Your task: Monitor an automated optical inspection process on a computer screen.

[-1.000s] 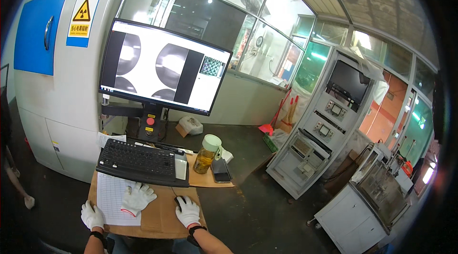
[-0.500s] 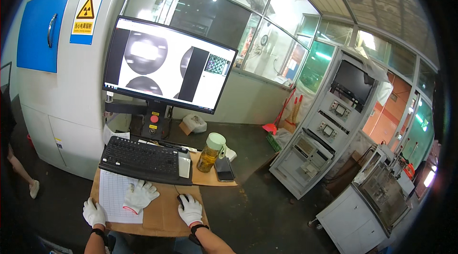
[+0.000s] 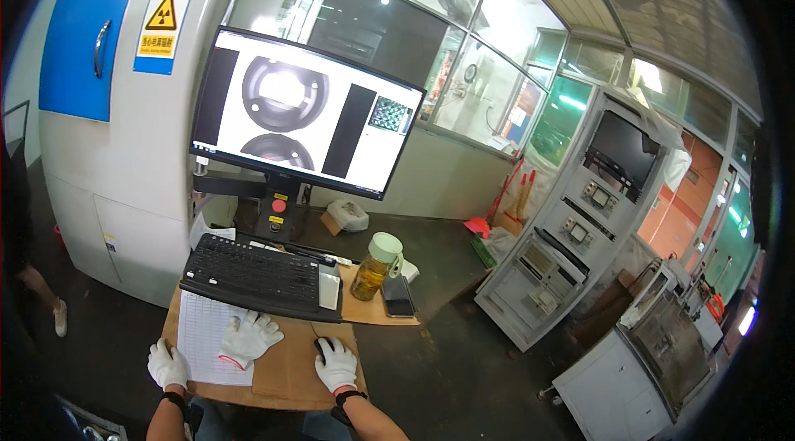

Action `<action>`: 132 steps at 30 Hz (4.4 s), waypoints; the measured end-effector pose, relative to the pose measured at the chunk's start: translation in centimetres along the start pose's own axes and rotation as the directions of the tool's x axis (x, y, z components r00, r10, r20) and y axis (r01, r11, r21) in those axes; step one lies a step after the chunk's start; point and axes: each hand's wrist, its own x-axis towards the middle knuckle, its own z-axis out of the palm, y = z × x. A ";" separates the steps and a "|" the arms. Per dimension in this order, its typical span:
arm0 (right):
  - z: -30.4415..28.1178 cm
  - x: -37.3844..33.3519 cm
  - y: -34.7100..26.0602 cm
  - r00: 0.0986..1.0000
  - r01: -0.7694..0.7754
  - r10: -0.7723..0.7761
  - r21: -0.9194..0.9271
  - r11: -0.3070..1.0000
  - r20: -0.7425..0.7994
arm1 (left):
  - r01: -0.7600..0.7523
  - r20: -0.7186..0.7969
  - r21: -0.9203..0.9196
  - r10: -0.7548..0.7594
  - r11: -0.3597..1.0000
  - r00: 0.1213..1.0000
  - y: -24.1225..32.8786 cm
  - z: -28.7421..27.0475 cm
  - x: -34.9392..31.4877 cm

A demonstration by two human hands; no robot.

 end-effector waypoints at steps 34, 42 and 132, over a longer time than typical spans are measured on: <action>-0.4 -0.2 -0.2 0.999 -0.023 0.023 0.000 1.000 0.033 | 0.015 0.019 0.026 -0.016 1.000 1.000 0.5 -0.8 -0.2; 0.0 -0.2 0.2 1.000 -0.017 0.018 -0.004 1.000 0.014 | 0.016 0.018 0.029 -0.016 0.999 1.000 0.5 -0.4 0.0; -0.4 0.0 -0.2 1.000 -0.016 0.016 0.014 1.000 0.006 | 0.020 0.016 0.016 -0.020 1.000 1.000 0.0 0.0 -0.1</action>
